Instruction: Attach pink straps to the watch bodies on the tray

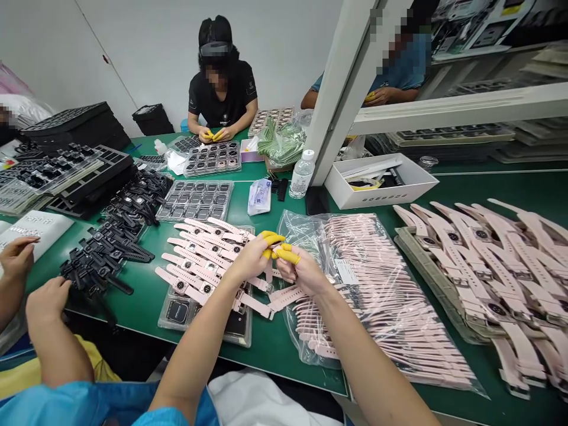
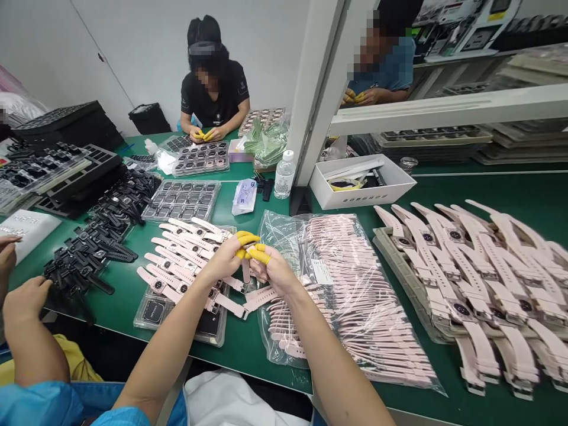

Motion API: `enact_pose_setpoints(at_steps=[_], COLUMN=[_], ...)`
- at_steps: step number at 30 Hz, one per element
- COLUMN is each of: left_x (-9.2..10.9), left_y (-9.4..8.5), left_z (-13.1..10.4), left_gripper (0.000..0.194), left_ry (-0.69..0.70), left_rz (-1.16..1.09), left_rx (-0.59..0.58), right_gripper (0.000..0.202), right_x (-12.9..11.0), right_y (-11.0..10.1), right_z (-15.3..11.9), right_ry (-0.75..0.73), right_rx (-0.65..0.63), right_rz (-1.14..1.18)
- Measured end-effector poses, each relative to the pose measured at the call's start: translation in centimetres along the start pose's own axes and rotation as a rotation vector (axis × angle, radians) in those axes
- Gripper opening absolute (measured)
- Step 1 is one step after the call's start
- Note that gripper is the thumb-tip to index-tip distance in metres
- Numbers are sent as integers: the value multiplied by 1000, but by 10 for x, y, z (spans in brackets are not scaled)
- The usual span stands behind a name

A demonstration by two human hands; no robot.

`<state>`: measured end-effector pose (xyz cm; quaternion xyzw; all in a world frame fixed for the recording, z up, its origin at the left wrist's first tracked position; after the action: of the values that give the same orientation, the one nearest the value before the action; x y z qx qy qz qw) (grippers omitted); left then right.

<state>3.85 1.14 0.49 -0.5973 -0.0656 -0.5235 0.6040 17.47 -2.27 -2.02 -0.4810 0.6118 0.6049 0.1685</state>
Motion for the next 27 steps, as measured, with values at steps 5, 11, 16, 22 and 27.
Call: enact_pose_setpoints(at_steps=[5, 11, 16, 22, 27], left_x=[-1, 8, 11, 4, 5], left_y=[2, 3, -1, 4, 1], left_z=[-2, -3, -4, -3, -3], left_gripper=[41, 46, 43, 38, 33], left_ry=[-26, -72, -84, -34, -58], left_rz=[7, 10, 66, 275, 200], left_rx=[49, -62, -55, -117, -109], right_gripper=[38, 45, 48, 50, 51], right_x=[-1, -3, -1, 7, 7], right_y=[1, -1, -4, -7, -4], right_z=[1, 2, 3, 4, 4], right_ry=[-43, -68, -27, 30, 29], right_rx=[30, 48, 74, 104, 85], right_rz=[109, 169, 109, 49, 41])
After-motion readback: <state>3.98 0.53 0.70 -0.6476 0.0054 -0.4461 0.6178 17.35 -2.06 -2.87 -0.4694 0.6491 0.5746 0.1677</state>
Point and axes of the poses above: each hand's wrist, its own z-axis towards the middle knuckle, its own y-axis out of the palm, x = y × z, the point moved 4 cm from there along z, towards the middle knuckle, and after that the axes turned 3 degrees about z, right-handed, at the moved point
